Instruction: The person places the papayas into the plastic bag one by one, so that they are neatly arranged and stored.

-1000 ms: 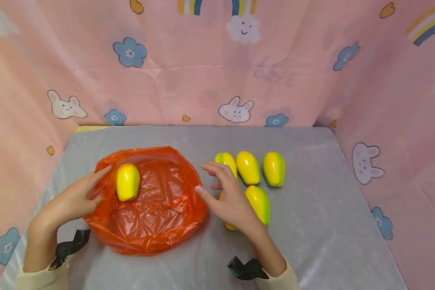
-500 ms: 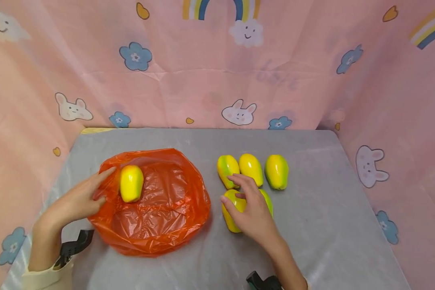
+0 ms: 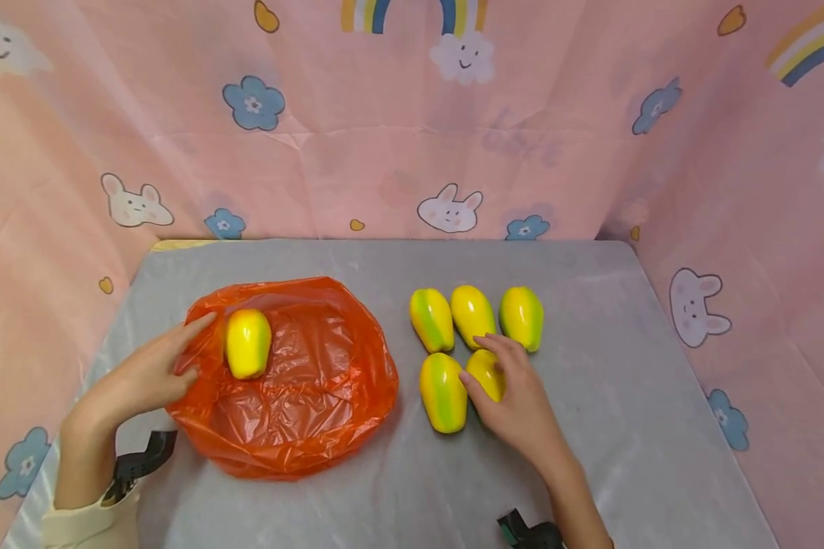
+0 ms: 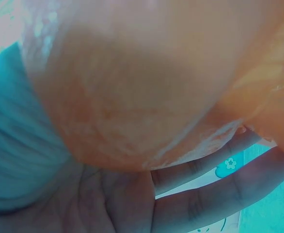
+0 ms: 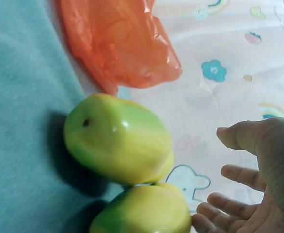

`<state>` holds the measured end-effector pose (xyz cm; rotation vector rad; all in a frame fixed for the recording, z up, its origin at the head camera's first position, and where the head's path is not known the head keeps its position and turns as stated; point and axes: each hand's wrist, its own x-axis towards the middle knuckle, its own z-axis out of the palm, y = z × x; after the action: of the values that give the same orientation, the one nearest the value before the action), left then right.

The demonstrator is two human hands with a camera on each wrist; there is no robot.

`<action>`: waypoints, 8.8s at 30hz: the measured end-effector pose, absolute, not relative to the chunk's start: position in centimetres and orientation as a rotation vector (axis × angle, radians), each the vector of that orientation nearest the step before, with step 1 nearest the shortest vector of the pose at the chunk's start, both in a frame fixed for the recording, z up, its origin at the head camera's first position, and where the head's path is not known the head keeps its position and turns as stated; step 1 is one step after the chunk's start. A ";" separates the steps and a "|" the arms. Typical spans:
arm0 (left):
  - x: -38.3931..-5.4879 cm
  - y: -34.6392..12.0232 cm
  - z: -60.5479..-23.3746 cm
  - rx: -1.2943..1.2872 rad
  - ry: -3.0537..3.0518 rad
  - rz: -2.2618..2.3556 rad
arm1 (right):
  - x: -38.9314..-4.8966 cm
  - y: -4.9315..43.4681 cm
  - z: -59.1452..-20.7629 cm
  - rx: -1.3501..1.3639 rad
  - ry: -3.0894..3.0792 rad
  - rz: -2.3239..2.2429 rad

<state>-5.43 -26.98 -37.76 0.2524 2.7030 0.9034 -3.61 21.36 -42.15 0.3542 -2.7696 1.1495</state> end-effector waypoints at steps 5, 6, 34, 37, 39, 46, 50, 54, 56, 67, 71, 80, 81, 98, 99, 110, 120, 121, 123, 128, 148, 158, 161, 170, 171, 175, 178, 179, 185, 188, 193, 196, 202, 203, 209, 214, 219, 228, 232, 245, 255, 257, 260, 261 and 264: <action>-5.4 -27.0 -37.6 0.260 2.721 0.878 | -3.2 21.9 -43.2 0.334 -2.729 1.120; -5.4 -27.0 -37.6 0.264 2.724 0.870 | -3.0 22.0 -43.4 0.341 -2.707 1.125; -5.3 -26.8 -37.9 0.206 2.674 0.932 | -2.8 25.0 -45.9 0.207 -2.871 1.098; -5.3 -26.8 -37.8 0.209 2.679 0.916 | -2.7 25.2 -45.9 0.184 -2.885 1.084; -5.3 -26.9 -37.8 0.216 2.685 0.911 | -2.7 25.2 -45.9 0.166 -2.897 1.073; -5.3 -27.0 -37.7 0.231 2.676 0.948 | -2.7 25.6 -45.4 0.072 -2.970 1.091; -5.4 -27.0 -37.6 0.222 2.671 0.955 | -2.7 25.7 -45.1 0.032 -2.999 1.111; -5.4 -27.1 -37.7 0.219 2.676 0.947 | -2.7 25.6 -44.8 0.006 -3.008 1.127; -5.3 -27.1 -37.7 0.220 2.675 0.950 | -2.6 25.5 -44.6 -0.011 -3.005 1.137; -5.4 -27.1 -37.8 0.243 2.681 0.957 | -2.7 25.5 -43.4 0.011 -2.894 1.222; -5.1 -27.3 -37.8 0.254 2.698 0.922 | -2.4 25.0 -43.1 0.027 -2.861 1.325; -5.3 -27.4 -37.7 0.236 2.699 0.921 | -2.3 22.7 -43.0 0.095 -2.706 1.475; -5.3 -27.3 -37.6 0.235 2.697 0.922 | -2.4 22.4 -43.0 0.111 -2.695 1.488; -5.7 -26.6 -37.7 0.249 2.699 0.875 | -4.0 18.6 -40.8 0.313 -2.685 1.570; -5.6 -26.6 -37.6 0.243 2.703 0.872 | -4.2 18.2 -40.8 0.328 -2.688 1.585; -5.4 -27.1 -37.7 0.236 2.681 0.919 | -6.2 14.4 -39.7 0.444 -2.710 1.664; -5.3 -27.1 -37.6 0.226 2.675 0.936 | -7.0 11.6 -39.0 0.525 -2.682 1.750; -5.3 -27.1 -37.6 0.227 2.676 0.935 | -7.0 11.3 -38.9 0.536 -2.680 1.754; -5.3 -27.2 -37.6 0.230 2.680 0.931 | -7.2 10.8 -38.7 0.553 -2.678 1.768; -5.2 -27.2 -37.6 0.236 2.688 0.929 | -7.6 9.6 -38.3 0.587 -2.694 1.773; -5.1 -27.0 -37.4 0.259 2.712 0.880 | -9.5 5.3 -37.6 0.774 -2.828 1.577; -5.2 -26.8 -37.5 0.262 2.722 0.846 | -10.6 2.8 -38.0 0.868 -2.866 1.470; -5.5 -26.5 -37.6 0.282 2.731 0.836 | -10.9 2.2 -38.0 0.878 -2.880 1.456; -5.5 -26.5 -37.4 0.265 2.730 0.830 | -12.0 0.0 -38.4 0.913 -3.014 1.331; -5.5 -26.5 -37.4 0.267 2.731 0.832 | -12.2 -0.2 -38.4 0.915 -3.032 1.304; -5.3 -26.6 -37.4 0.265 2.735 0.841 | -12.6 -1.0 -38.8 0.907 -3.095 1.227; -5.2 -26.6 -37.3 0.255 2.737 0.834 | -13.0 -1.4 -39.0 0.884 -3.130 1.198; -5.1 -26.7 -37.3 0.250 2.737 0.832 | -13.1 -1.6 -39.1 0.875 -3.138 1.195; -5.1 -26.7 -37.3 0.241 2.734 0.832 | -13.7 -2.1 -39.6 0.805 -3.177 1.197; -5.0 -26.7 -37.3 0.245 2.737 0.833 | -14.0 -2.3 -39.9 0.771 -3.197 1.202; -5.1 -26.7 -37.3 0.261 2.743 0.838 | -14.3 -2.7 -40.4 0.725 -3.223 1.214; -5.1 -26.7 -37.4 0.270 2.747 0.845 | -14.4 -3.0 -40.7 0.719 -3.234 1.219; -5.1 -26.8 -37.4 0.270 2.744 0.849 | -14.4 -3.6 -41.3 0.676 -3.266 1.197; -5.1 -26.7 -37.4 0.269 2.743 0.849 | -14.4 -3.7 -41.4 0.667 -3.270 1.191; -5.2 -26.8 -37.4 0.284 2.752 0.847 | -14.3 -3.9 -41.9 0.632 -3.292 1.158; -5.2 -26.9 -37.5 0.291 2.757 0.833 | -14.1 -3.9 -42.2 0.593 -3.317 1.127; -5.1 -26.8 -37.5 0.280 2.755 0.822 | -13.9 -3.9 -42.3 0.556 -3.336 1.104; -5.1 -26.8 -37.4 0.274 2.748 0.845 | -13.7 -3.3 -41.9 0.605 -3.320 1.117; -5.0 -26.8 -37.4 0.263 2.742 0.839 | -13.3 -2.7 -41.1 0.642 -3.330 1.076; -5.2 -26.8 -37.2 0.262 2.737 0.844 | -10.3 1.0 -37.4 0.680 -3.206 1.172; -5.0 -26.7 -37.5 0.241 2.719 0.837 | -8.7 4.0 -36.7 0.735 -3.042 1.288; -5.0 -26.7 -37.5 0.244 2.720 0.834 | -8.4 4.6 -36.6 0.720 -3.035 1.298; -5.0 -26.7 -37.5 0.237 2.715 0.842 | -8.1 5.6 -36.6 0.697 -3.012 1.301; -5.0 -26.7 -37.4 0.233 2.713 0.846 | -8.0 6.0 -36.6 0.693 -3.000 1.307; -5.1 -26.6 -37.4 0.233 2.713 0.845 | -8.0 7.0 -36.9 0.676 -2.975 1.352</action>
<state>-5.10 -26.64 -37.44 0.2328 2.7133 0.8450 -7.97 6.96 -36.92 0.6764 -2.9752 1.3517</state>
